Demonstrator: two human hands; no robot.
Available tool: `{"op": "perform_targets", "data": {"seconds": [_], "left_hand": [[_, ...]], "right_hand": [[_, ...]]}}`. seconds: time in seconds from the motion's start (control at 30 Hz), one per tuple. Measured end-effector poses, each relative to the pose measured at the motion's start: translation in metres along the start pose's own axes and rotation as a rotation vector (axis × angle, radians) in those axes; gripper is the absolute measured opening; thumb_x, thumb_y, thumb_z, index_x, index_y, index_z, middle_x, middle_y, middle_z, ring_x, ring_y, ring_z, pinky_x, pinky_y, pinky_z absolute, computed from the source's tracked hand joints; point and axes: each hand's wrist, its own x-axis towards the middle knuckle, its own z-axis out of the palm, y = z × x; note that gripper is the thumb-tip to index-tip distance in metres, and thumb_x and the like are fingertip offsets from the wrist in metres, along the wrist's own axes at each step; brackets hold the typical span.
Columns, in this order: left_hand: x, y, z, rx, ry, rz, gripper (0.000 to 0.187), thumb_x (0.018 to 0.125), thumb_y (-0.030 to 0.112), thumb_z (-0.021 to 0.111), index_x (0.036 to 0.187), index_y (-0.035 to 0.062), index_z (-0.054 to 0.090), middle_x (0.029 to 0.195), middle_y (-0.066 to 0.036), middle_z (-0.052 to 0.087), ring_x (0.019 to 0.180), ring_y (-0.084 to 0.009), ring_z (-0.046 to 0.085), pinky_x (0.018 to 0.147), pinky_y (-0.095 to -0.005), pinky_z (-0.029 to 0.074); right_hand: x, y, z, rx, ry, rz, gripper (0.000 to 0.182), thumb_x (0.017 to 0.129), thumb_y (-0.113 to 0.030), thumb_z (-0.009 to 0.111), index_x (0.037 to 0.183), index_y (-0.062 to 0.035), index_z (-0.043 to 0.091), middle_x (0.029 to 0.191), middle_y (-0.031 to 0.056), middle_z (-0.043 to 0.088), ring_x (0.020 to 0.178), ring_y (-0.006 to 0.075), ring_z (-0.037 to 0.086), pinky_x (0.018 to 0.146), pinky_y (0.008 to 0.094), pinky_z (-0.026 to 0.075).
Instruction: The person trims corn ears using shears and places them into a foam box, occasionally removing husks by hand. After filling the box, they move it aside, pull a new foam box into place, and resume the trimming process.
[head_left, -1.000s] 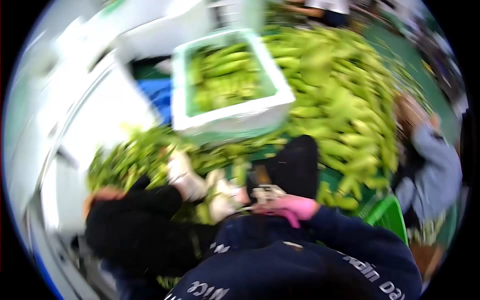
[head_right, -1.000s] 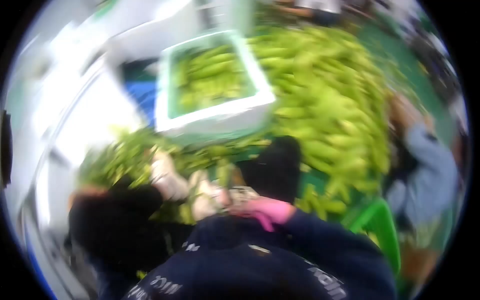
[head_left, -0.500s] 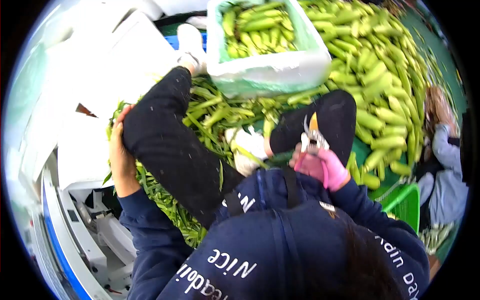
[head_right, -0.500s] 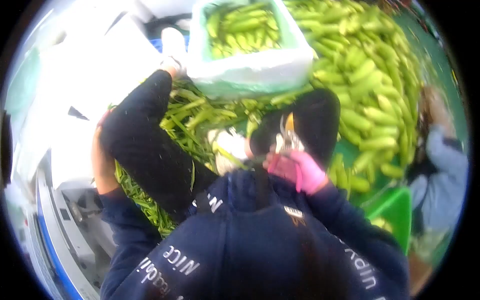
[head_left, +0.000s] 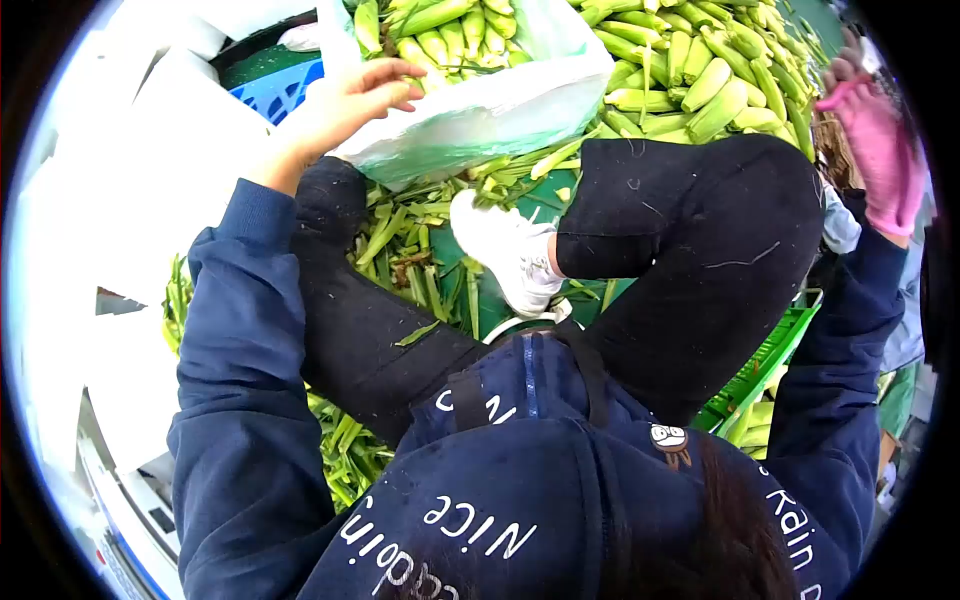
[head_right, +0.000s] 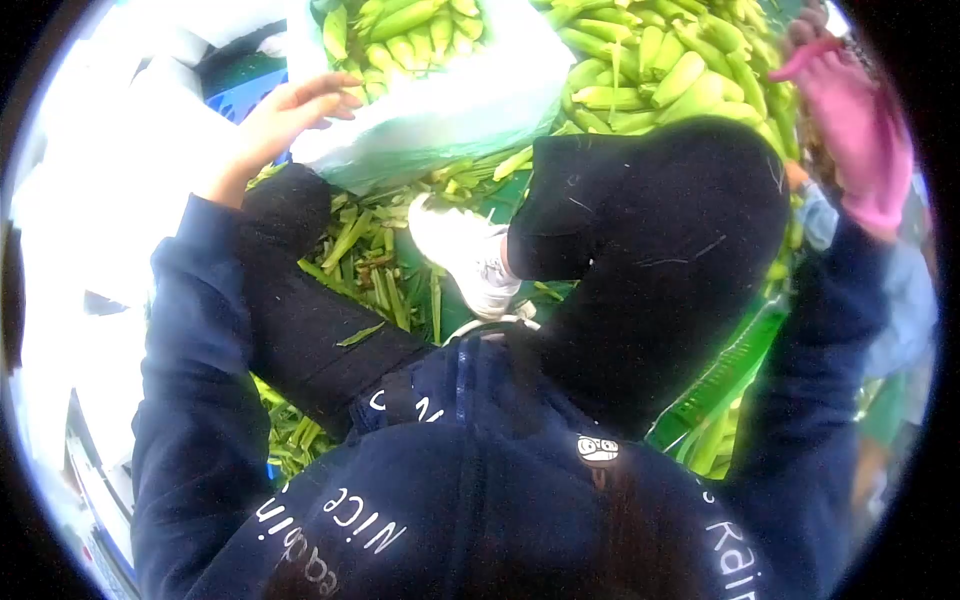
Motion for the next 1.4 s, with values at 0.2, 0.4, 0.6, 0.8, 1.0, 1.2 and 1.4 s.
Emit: {"op": "perform_targets", "data": {"seconds": [0.2,0.4,0.6,0.8,1.0,1.2,1.4], "left_hand": [[-0.012,-0.024,-0.002,0.024,0.021,0.136,0.035,0.097,0.026,0.06,0.129,0.0098,0.062,0.107,-0.01,0.068,0.102,-0.0152,0.064,0.091,-0.0316,0.051],[-0.026,-0.045,0.011,0.385,0.14,0.015,0.035,0.097,0.03,0.06,0.126,0.0101,0.061,0.101,-0.008,0.066,0.093,-0.0188,0.063,0.087,-0.0328,0.051],[-0.014,-0.057,0.021,0.411,0.195,0.072,0.034,0.094,0.025,0.061,0.125,0.0101,0.062,0.103,-0.014,0.067,0.094,-0.0228,0.067,0.086,-0.0369,0.054],[0.012,-0.092,-0.006,0.299,0.199,0.076,0.035,0.093,0.022,0.063,0.123,0.0054,0.065,0.103,-0.009,0.069,0.089,-0.0168,0.065,0.082,-0.0308,0.051],[0.031,-0.074,-0.056,0.213,0.152,0.034,0.039,0.098,0.037,0.055,0.129,0.0153,0.063,0.109,-0.001,0.071,0.096,-0.0121,0.066,0.079,-0.0272,0.047],[0.025,-0.057,-0.038,0.35,0.072,0.201,0.04,0.098,0.035,0.053,0.131,0.0126,0.061,0.113,-0.005,0.069,0.101,-0.0151,0.067,0.086,-0.0302,0.049],[0.02,-0.042,-0.024,0.772,0.092,0.617,0.04,0.099,0.029,0.056,0.13,0.0035,0.059,0.118,-0.01,0.066,0.106,-0.0188,0.065,0.094,-0.0326,0.05]], "right_hand": [[-0.017,0.022,-0.037,-0.003,0.215,-0.004,0.084,0.093,-0.027,0.063,0.152,0.0109,0.018,0.151,0.0245,0.037,0.141,0.0367,0.036,0.12,0.049,0.028],[-0.018,0.077,-0.045,0.096,0.319,-0.01,0.05,0.098,-0.029,0.057,0.136,0.0036,0.048,0.135,0.0232,0.055,0.133,0.0384,0.046,0.115,0.0514,0.035],[-0.032,0.096,-0.025,0.105,0.675,-0.084,0.065,0.096,-0.036,0.06,0.14,0.0083,0.043,0.147,0.0238,0.046,0.14,0.0373,0.04,0.117,0.0479,0.033],[-0.082,0.092,-0.071,0.274,0.253,-0.004,0.068,0.099,-0.038,0.055,0.141,0.0121,0.038,0.146,0.0287,0.044,0.141,0.0402,0.037,0.12,0.0509,0.028],[-0.145,0.071,-0.066,-0.683,0.603,-0.028,0.045,0.1,-0.023,0.054,0.136,0.0035,0.05,0.134,0.0192,0.058,0.127,0.0309,0.052,0.11,0.04,0.04],[-0.169,0.075,-0.079,-0.508,1.024,-0.218,0.043,0.099,-0.024,0.055,0.132,0.0026,0.052,0.129,0.0206,0.059,0.12,0.0316,0.055,0.102,0.0412,0.044],[-0.161,0.075,-0.098,-0.633,1.131,-0.286,0.041,0.099,-0.025,0.056,0.129,0.0018,0.054,0.123,0.0219,0.061,0.113,0.0323,0.058,0.095,0.0424,0.047]]}}
